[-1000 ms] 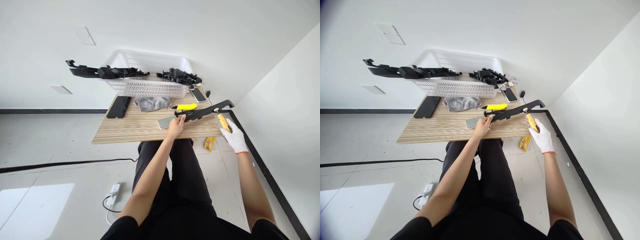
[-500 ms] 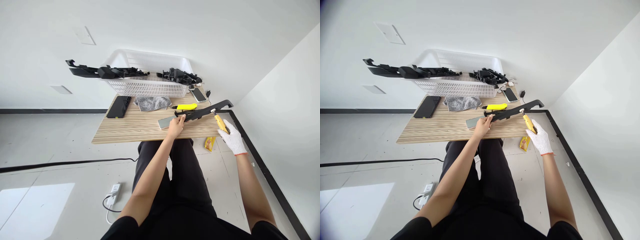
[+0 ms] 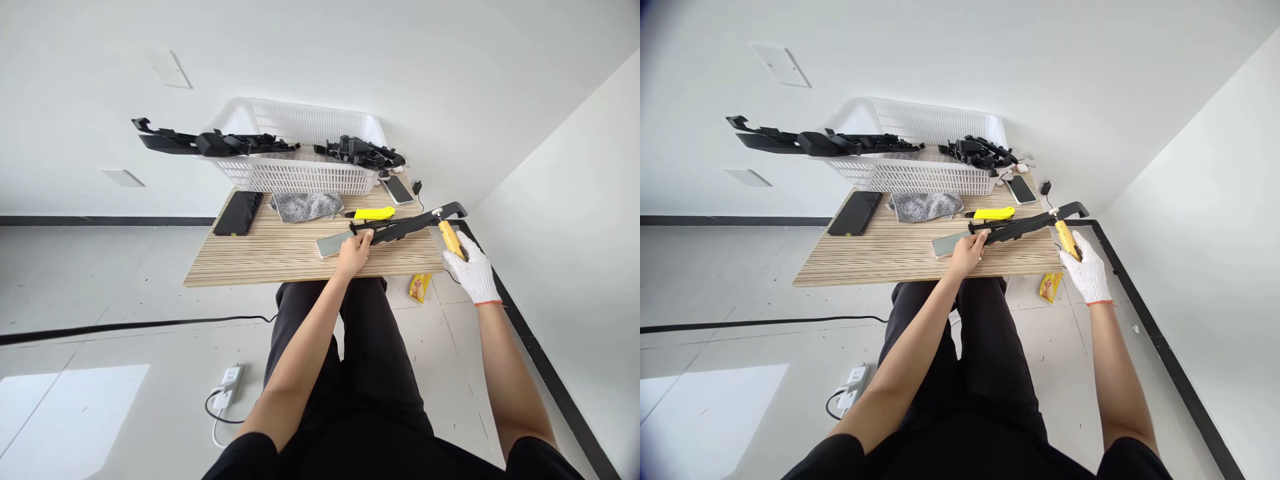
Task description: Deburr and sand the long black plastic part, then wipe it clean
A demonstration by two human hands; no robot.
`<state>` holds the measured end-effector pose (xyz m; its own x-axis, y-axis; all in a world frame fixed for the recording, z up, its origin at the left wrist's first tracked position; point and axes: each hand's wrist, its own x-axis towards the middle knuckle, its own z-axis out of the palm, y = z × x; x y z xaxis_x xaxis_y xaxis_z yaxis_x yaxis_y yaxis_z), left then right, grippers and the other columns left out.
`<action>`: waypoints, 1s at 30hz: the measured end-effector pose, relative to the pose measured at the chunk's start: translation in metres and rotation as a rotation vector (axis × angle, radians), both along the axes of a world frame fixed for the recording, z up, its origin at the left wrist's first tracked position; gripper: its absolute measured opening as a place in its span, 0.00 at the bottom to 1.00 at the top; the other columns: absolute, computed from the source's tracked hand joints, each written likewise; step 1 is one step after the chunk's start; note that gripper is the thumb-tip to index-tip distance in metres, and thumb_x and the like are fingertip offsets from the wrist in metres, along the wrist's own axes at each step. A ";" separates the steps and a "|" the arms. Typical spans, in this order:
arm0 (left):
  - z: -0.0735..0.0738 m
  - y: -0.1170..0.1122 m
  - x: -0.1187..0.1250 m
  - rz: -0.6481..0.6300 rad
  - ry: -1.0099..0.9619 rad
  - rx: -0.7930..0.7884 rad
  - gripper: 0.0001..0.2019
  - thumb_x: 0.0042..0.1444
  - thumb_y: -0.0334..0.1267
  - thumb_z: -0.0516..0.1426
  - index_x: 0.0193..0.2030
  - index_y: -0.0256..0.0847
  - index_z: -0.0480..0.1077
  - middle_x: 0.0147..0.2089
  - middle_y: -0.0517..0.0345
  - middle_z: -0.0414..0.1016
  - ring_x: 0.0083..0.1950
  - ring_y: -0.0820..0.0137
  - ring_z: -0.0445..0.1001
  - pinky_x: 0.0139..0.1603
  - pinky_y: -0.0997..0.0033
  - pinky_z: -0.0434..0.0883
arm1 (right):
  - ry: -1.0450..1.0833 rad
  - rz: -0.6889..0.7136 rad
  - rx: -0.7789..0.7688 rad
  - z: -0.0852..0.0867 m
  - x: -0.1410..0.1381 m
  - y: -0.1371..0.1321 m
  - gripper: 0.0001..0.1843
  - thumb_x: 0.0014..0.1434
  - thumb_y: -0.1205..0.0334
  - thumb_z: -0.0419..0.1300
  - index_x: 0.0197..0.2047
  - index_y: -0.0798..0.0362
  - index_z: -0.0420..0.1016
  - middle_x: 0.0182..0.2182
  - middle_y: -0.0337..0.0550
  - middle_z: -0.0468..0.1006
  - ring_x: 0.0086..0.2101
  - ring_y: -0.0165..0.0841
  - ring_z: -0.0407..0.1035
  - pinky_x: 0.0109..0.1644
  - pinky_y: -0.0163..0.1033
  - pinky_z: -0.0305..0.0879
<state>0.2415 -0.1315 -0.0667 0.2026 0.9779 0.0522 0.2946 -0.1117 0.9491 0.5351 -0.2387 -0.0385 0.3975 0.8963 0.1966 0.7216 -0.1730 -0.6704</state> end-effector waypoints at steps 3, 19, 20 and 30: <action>0.001 -0.001 0.001 0.010 0.055 0.027 0.28 0.70 0.51 0.50 0.19 0.43 0.66 0.19 0.58 0.67 0.25 0.68 0.68 0.33 0.69 0.60 | 0.014 0.058 -0.051 0.004 -0.023 -0.006 0.38 0.60 0.46 0.66 0.71 0.43 0.69 0.68 0.43 0.71 0.64 0.49 0.68 0.71 0.55 0.62; 0.000 -0.003 0.001 0.020 0.109 0.038 0.28 0.71 0.51 0.50 0.19 0.44 0.57 0.19 0.58 0.66 0.25 0.67 0.67 0.33 0.67 0.57 | -0.022 0.168 -0.179 0.001 -0.058 -0.008 0.37 0.61 0.45 0.65 0.72 0.43 0.67 0.68 0.42 0.70 0.65 0.49 0.67 0.72 0.57 0.60; 0.000 -0.003 0.001 0.018 0.108 0.040 0.28 0.71 0.50 0.50 0.19 0.44 0.58 0.19 0.58 0.66 0.25 0.67 0.67 0.33 0.67 0.57 | -0.029 0.151 -0.171 0.000 -0.054 -0.008 0.37 0.61 0.45 0.65 0.72 0.43 0.68 0.68 0.42 0.70 0.65 0.49 0.67 0.73 0.57 0.60; -0.001 -0.003 0.002 0.008 0.108 0.067 0.28 0.72 0.50 0.50 0.19 0.43 0.56 0.18 0.58 0.65 0.25 0.68 0.66 0.33 0.67 0.57 | -0.098 0.030 -0.112 -0.008 0.010 0.011 0.38 0.61 0.44 0.65 0.71 0.45 0.68 0.66 0.47 0.73 0.62 0.49 0.71 0.68 0.56 0.65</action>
<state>0.2435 -0.1346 -0.0677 0.2031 0.9745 0.0958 0.3955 -0.1712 0.9024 0.5454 -0.2277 -0.0463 0.3538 0.9260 0.1317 0.7888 -0.2197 -0.5740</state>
